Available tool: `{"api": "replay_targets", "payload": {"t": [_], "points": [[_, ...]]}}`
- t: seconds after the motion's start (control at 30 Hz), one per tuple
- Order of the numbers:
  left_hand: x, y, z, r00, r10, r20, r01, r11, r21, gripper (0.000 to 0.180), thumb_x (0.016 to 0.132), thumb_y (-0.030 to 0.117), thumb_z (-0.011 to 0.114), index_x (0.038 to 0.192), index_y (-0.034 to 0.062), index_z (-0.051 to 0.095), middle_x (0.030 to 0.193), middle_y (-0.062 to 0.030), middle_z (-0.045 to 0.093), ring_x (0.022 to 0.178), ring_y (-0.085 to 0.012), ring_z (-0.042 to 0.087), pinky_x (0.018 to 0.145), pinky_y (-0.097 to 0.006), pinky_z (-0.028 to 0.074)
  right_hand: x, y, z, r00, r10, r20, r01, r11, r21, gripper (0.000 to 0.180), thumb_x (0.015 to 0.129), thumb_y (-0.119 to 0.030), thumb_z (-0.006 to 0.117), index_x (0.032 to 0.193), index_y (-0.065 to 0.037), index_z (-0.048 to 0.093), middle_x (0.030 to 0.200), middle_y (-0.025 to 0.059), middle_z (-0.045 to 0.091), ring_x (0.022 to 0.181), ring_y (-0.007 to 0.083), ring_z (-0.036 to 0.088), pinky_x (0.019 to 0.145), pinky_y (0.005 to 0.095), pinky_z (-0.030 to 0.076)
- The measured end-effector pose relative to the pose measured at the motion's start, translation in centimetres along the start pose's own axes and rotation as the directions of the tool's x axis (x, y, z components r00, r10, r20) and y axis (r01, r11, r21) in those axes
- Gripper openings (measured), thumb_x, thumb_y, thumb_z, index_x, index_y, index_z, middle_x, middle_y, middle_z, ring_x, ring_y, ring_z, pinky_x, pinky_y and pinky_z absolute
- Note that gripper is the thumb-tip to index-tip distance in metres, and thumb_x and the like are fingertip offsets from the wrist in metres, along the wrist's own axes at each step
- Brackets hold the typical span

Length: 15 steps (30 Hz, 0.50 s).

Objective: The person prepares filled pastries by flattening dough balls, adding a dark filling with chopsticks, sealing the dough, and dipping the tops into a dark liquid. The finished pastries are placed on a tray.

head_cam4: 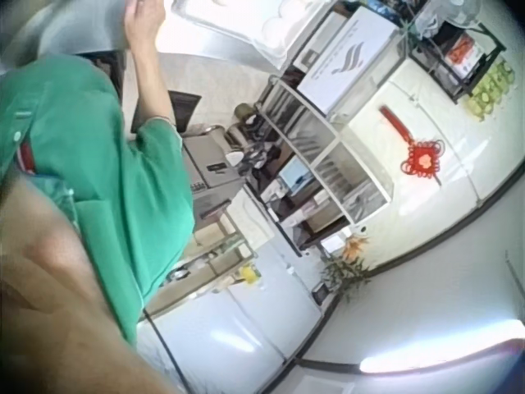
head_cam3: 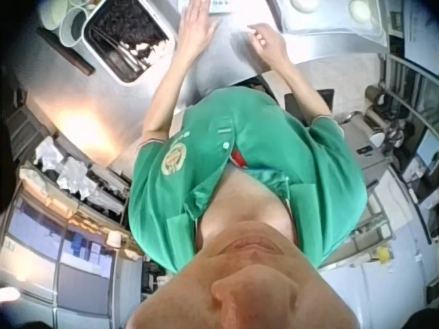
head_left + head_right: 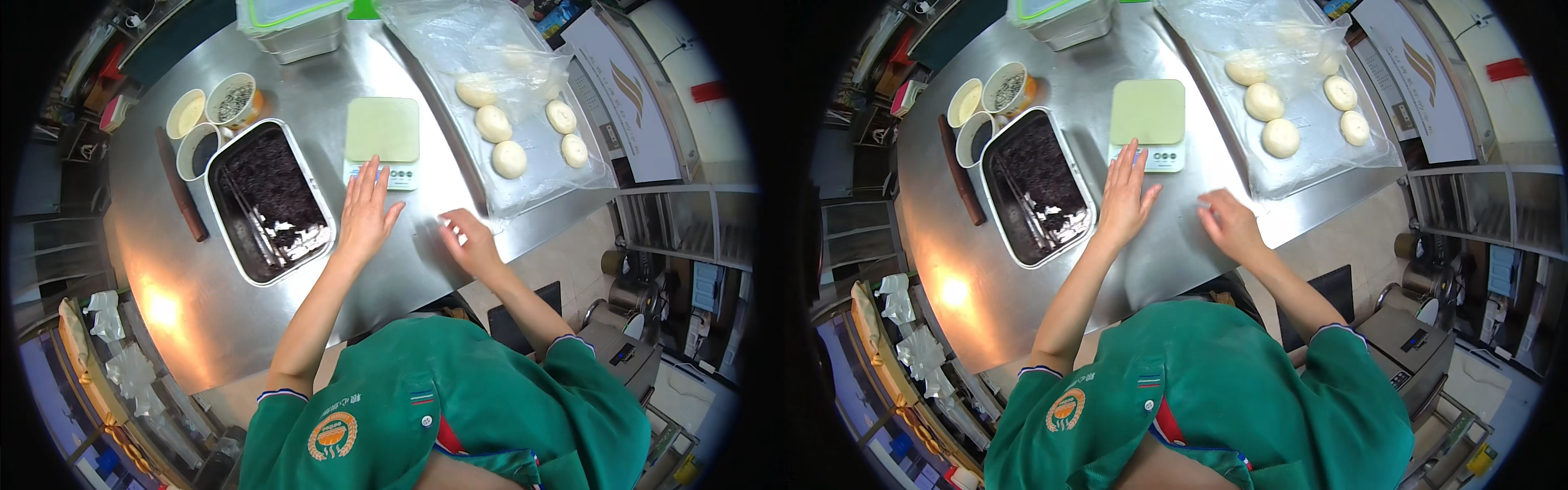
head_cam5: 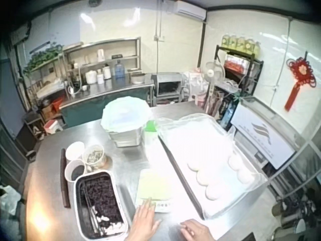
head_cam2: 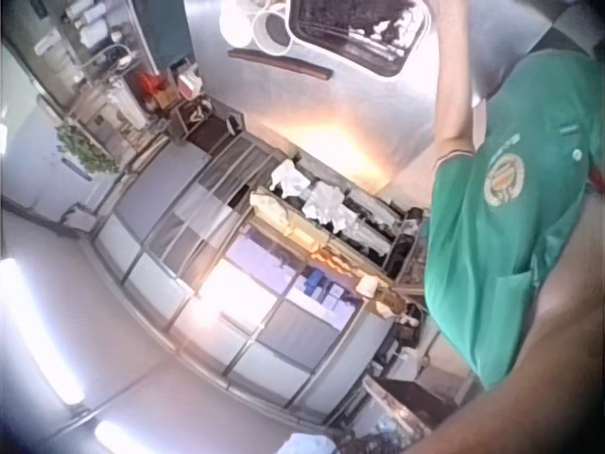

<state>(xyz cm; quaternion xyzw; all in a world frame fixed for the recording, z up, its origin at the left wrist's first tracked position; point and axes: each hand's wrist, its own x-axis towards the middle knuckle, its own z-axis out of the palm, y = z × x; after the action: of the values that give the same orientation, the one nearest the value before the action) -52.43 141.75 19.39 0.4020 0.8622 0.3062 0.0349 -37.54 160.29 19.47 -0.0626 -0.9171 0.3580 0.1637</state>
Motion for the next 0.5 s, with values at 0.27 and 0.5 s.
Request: {"api": "replay_targets", "payload": {"t": [0.27, 0.5], "points": [[0.6, 3.1, 7.3, 0.967, -0.253, 0.032, 0.233, 0.928, 0.291, 0.084, 0.085, 0.039, 0.064, 0.147, 0.0001, 0.022, 0.153, -0.0219, 0.019, 0.143, -0.0363, 0.017, 0.114, -0.052, 0.015, 7.5, 17.2, -9.0, 0.912, 0.387, -0.137, -0.409, 0.836, -0.366, 0.042, 0.076, -0.027, 0.076, 0.101, 0.003, 0.061, 0.110, 0.0235, 0.059, 0.104, 0.0362, 0.056, 0.086, 0.0416, 0.046], [-3.0, 4.1, 5.6, 0.950, -0.313, 0.016, 0.305, 0.935, 0.184, 0.071, 0.087, 0.022, 0.059, 0.147, 0.0038, 0.025, 0.152, -0.0174, 0.025, 0.138, -0.0343, 0.029, 0.113, -0.054, 0.019, 6.0, 14.7, -8.5, 0.925, 0.352, 0.145, -0.354, 0.935, -0.008, 0.061, 0.070, -0.019, 0.080, 0.118, -0.002, 0.046, 0.102, 0.0195, 0.063, 0.095, 0.0387, 0.061, 0.083, 0.0413, 0.049]]}}
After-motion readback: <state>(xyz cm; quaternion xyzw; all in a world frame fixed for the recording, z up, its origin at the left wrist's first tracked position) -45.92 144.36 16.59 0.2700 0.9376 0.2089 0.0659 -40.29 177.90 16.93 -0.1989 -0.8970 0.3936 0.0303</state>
